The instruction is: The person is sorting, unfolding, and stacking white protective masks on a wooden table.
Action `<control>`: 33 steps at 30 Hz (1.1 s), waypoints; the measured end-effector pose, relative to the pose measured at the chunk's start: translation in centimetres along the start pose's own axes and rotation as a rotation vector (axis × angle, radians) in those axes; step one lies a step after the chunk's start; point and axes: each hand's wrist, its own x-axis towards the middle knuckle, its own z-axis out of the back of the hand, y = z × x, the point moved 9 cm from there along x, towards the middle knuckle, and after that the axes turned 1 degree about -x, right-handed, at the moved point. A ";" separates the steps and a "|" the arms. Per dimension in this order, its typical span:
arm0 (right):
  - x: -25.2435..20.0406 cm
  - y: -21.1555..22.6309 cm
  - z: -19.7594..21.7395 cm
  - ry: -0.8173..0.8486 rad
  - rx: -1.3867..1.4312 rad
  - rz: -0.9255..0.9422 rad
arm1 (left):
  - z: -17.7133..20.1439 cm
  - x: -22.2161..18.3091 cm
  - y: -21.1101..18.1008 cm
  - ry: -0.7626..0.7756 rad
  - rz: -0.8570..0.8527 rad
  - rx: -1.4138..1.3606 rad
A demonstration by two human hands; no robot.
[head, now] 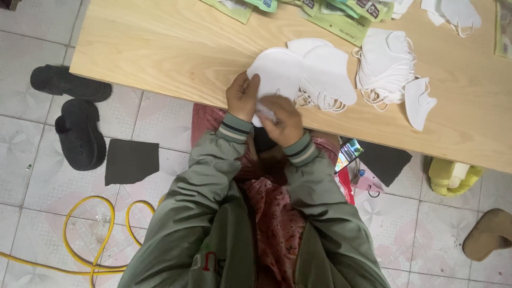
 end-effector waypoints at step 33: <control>-4.2 -14.1 14.5 -0.336 -0.686 -0.632 | 0.1 0.4 0.3 -0.071 0.009 0.037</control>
